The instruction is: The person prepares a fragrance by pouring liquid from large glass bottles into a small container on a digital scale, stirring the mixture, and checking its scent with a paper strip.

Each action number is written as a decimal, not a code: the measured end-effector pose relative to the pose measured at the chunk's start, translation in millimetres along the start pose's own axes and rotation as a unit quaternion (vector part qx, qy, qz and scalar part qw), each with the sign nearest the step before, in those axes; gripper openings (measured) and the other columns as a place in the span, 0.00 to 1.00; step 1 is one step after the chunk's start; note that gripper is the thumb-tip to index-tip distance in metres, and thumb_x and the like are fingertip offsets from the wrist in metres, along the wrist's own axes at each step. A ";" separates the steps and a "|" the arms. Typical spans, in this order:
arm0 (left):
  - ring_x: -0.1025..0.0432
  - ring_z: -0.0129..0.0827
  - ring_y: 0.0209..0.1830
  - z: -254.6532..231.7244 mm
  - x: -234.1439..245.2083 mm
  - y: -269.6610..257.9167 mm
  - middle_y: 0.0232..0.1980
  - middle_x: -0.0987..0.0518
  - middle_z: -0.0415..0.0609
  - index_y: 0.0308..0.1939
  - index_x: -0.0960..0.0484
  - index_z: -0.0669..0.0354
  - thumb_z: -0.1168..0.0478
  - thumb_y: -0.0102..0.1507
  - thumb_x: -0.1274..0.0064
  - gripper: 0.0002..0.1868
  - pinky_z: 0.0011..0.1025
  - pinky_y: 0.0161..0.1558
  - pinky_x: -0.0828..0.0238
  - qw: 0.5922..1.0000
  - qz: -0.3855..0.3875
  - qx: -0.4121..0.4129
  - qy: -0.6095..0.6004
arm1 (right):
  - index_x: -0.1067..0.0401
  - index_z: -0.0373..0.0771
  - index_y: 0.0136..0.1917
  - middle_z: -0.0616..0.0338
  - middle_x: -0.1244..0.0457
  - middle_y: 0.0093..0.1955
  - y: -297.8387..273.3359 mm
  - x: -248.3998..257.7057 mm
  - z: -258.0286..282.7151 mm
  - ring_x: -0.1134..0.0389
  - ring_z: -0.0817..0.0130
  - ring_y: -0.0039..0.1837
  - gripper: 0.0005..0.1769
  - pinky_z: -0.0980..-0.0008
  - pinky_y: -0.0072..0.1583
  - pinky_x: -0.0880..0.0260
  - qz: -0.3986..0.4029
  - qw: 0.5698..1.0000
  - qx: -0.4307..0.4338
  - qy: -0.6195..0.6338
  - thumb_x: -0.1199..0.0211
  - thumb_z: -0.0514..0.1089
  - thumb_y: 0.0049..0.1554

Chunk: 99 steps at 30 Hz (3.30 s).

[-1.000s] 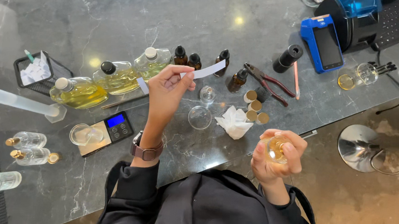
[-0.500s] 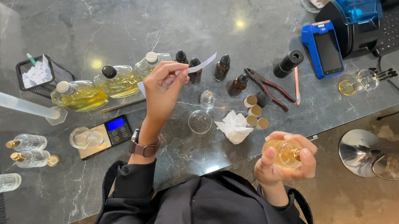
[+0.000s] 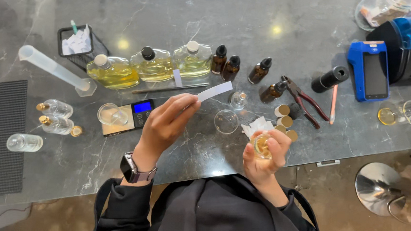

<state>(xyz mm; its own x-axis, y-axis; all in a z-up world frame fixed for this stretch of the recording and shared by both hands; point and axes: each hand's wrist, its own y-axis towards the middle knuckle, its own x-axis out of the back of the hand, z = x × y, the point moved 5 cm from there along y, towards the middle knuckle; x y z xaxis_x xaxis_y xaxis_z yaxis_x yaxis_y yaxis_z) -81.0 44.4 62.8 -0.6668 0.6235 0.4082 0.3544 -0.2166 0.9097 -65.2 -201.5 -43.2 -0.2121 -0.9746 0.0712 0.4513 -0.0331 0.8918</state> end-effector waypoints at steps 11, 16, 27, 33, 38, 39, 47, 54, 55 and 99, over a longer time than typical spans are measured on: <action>0.20 0.45 0.38 24.4 -5.8 21.6 0.43 0.18 0.57 0.37 0.15 0.70 0.78 0.65 0.47 0.06 0.34 0.36 0.19 0.994 -0.057 -0.054 0.075 | 0.56 0.44 0.65 0.34 0.51 0.50 54.6 31.7 27.0 0.41 0.49 0.40 0.24 0.56 0.39 0.30 -0.079 0.988 0.109 -0.072 0.44 0.47 0.66; 0.20 0.45 0.38 26.9 -16.9 33.6 0.42 0.19 0.56 0.37 0.15 0.70 0.78 0.65 0.47 0.06 0.33 0.38 0.19 0.994 -0.064 -0.065 0.061 | 0.56 0.43 0.65 0.34 0.51 0.49 51.8 33.7 22.0 0.44 0.49 0.41 0.23 0.55 0.37 0.30 -0.076 0.988 0.104 -0.081 0.45 0.47 0.66; 0.20 0.46 0.38 31.4 -6.3 12.4 0.42 0.18 0.56 0.40 0.13 0.70 0.78 0.63 0.41 0.05 0.36 0.40 0.20 0.995 -0.085 0.040 0.023 | 0.59 0.39 0.70 0.31 0.50 0.53 42.8 17.5 13.9 0.44 0.50 0.45 0.30 0.53 0.40 0.30 -0.082 0.996 -0.020 -0.041 0.46 0.50 0.65; 0.22 0.34 0.34 -0.3 60.7 -6.8 0.35 0.18 0.52 0.40 0.15 0.64 0.69 0.64 0.37 0.02 0.30 0.39 0.24 0.894 -0.145 0.373 -0.202 | 0.63 0.45 0.81 0.53 0.48 0.60 -10.7 -73.2 -34.9 0.38 0.70 0.55 0.46 0.69 0.53 0.21 0.021 0.958 -0.262 0.119 0.38 0.55 0.63; 0.25 0.33 0.20 -95.4 141.6 60.5 0.26 0.22 0.49 0.26 0.21 0.64 0.65 0.63 0.46 0.11 0.22 0.25 0.23 0.851 -0.029 0.315 -0.419 | 0.63 0.42 0.83 0.49 0.56 0.84 -62.4 -143.1 -50.7 0.48 0.44 0.79 0.39 0.46 0.76 0.44 0.315 0.926 -0.203 0.034 0.44 0.42 0.68; 0.25 0.33 0.20 -84.6 153.0 49.2 0.26 0.22 0.49 0.26 0.21 0.64 0.65 0.63 0.46 0.11 0.22 0.25 0.23 0.853 -0.033 0.316 -0.413 | 0.63 0.42 0.83 0.49 0.56 0.84 -63.3 -150.1 -47.0 0.48 0.44 0.79 0.39 0.46 0.76 0.44 0.319 0.925 -0.200 0.040 0.44 0.42 0.68; 0.23 0.52 0.37 -88.7 154.7 16.2 0.41 0.21 0.62 0.39 0.23 0.69 0.63 0.68 0.54 0.10 0.39 0.41 0.22 0.755 0.101 0.293 -0.578 | 0.50 0.35 0.80 0.37 0.39 0.62 -73.7 -175.5 -51.5 0.37 0.35 0.64 0.50 0.41 0.64 0.36 0.300 0.933 -0.192 0.049 0.29 0.29 0.51; 0.23 0.44 0.25 -80.7 131.7 26.1 0.31 0.19 0.55 0.28 0.19 0.64 0.68 0.57 0.40 0.04 0.33 0.27 0.23 0.831 -0.021 0.321 -0.453 | 0.51 0.38 0.81 0.43 0.44 0.72 -23.2 -143.8 -15.3 0.43 0.47 0.73 0.48 0.46 0.74 0.42 0.308 0.928 -0.206 0.042 0.28 0.40 0.54; 0.23 0.42 0.22 -78.7 128.6 26.7 0.29 0.18 0.54 0.26 0.18 0.63 0.69 0.54 0.37 0.05 0.32 0.24 0.23 0.846 -0.053 0.327 -0.418 | 0.42 0.37 0.75 0.46 0.39 0.65 -10.7 -132.4 -6.5 0.37 0.51 0.68 0.36 0.51 0.69 0.36 0.293 0.915 -0.249 0.121 0.33 0.42 0.58; 0.29 0.51 0.67 45.4 -95.3 -200.3 0.64 0.21 0.52 0.72 0.37 0.57 0.57 0.52 0.28 0.48 0.47 0.69 0.34 0.804 0.083 0.580 -0.102 | 0.21 0.38 0.45 0.52 0.30 0.44 18.9 -177.5 -110.6 0.27 0.47 0.50 0.05 0.56 0.55 0.28 0.254 0.954 -0.146 0.069 0.37 0.33 0.63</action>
<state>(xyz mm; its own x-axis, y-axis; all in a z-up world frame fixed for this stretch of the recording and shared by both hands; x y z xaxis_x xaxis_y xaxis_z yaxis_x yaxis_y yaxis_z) -58.7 62.4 -161.8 -0.4672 0.7943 0.3884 0.8796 0.4623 0.1126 76.9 -53.6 -88.5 0.2054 -0.9004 0.3834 0.6912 0.4108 0.5946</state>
